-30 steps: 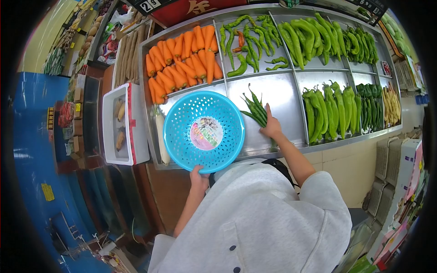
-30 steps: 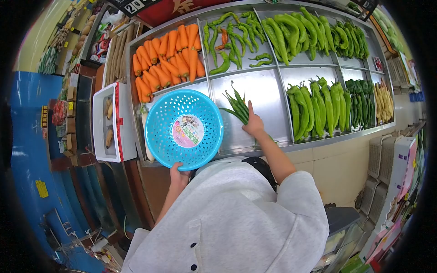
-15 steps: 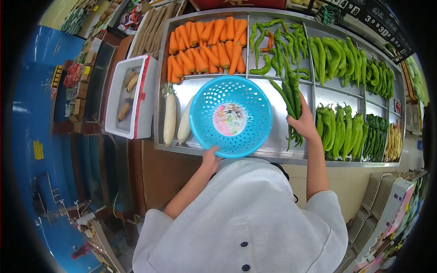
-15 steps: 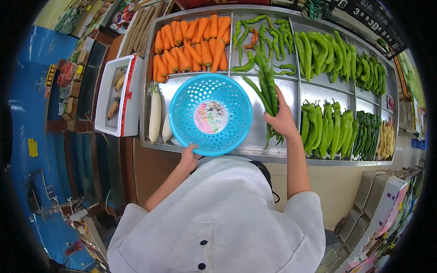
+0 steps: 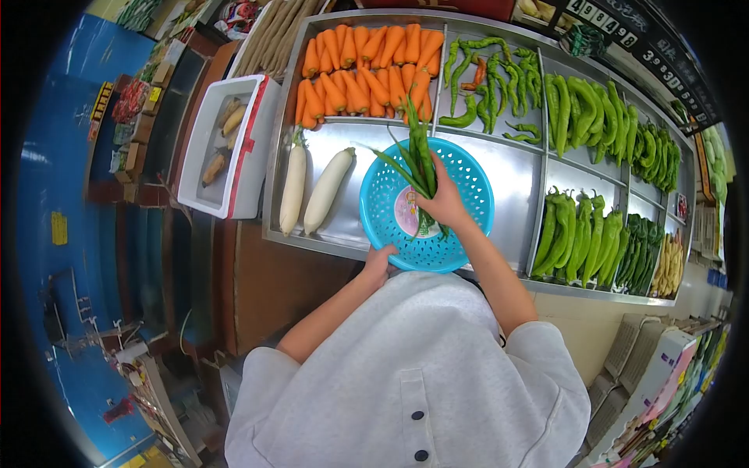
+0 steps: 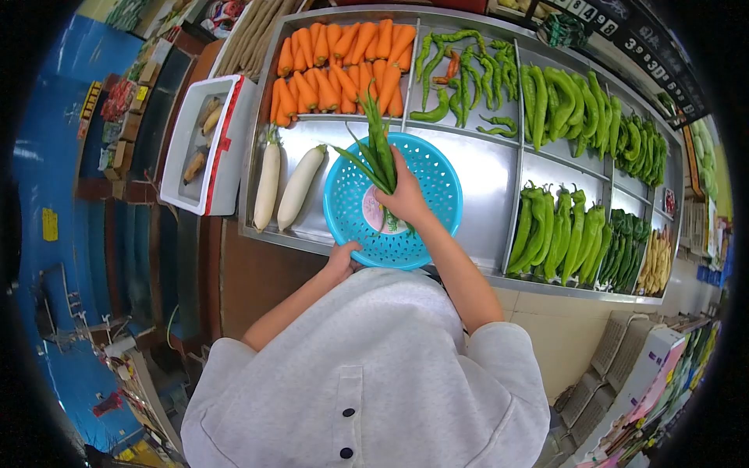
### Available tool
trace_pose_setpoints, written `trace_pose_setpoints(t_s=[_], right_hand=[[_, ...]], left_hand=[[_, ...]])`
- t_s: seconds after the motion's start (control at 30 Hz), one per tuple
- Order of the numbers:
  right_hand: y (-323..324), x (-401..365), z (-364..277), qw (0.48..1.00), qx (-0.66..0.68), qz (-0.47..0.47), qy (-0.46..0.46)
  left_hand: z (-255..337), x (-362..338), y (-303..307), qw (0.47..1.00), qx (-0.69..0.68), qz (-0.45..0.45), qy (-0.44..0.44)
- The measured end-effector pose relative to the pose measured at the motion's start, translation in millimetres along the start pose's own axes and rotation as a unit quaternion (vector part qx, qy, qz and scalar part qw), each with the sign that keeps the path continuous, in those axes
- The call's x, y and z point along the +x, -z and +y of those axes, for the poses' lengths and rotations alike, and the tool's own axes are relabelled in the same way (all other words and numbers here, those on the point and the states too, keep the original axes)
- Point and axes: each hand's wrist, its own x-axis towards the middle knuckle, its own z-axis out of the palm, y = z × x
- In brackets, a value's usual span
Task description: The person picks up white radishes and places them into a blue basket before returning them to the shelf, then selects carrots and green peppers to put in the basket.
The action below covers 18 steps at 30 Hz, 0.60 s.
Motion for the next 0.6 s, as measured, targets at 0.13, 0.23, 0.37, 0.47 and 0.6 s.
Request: trace_pose_setpoints(t_s=[0.13,0.23,0.37,0.47,0.6], right_hand=[[-6.1,-17.2,25.3,0.997,-0.067,-0.025,-0.009],[-3.2,-25.0,40.3,0.993,-0.018,-0.043,-0.11],[4.7,-31.8,58.1,0.992,-0.039,-0.05,-0.111],[6.6,-35.3,64.5,0.993,-0.062,-0.037,-0.095],[8.9,-38.8,77.7,0.981,0.124,0.017,-0.146]], left_hand=[[-4.9,4.7,3.0,1.0,-0.009,0.004,-0.014],[-5.5,7.3,2.8,1.0,0.002,0.004,0.005],[-4.4,9.0,4.2,0.999,-0.014,0.007,0.035],[0.0,4.0,-0.4,0.999,-0.012,0.009,0.041],[-9.2,13.1,7.7,0.999,-0.027,0.014,0.026]])
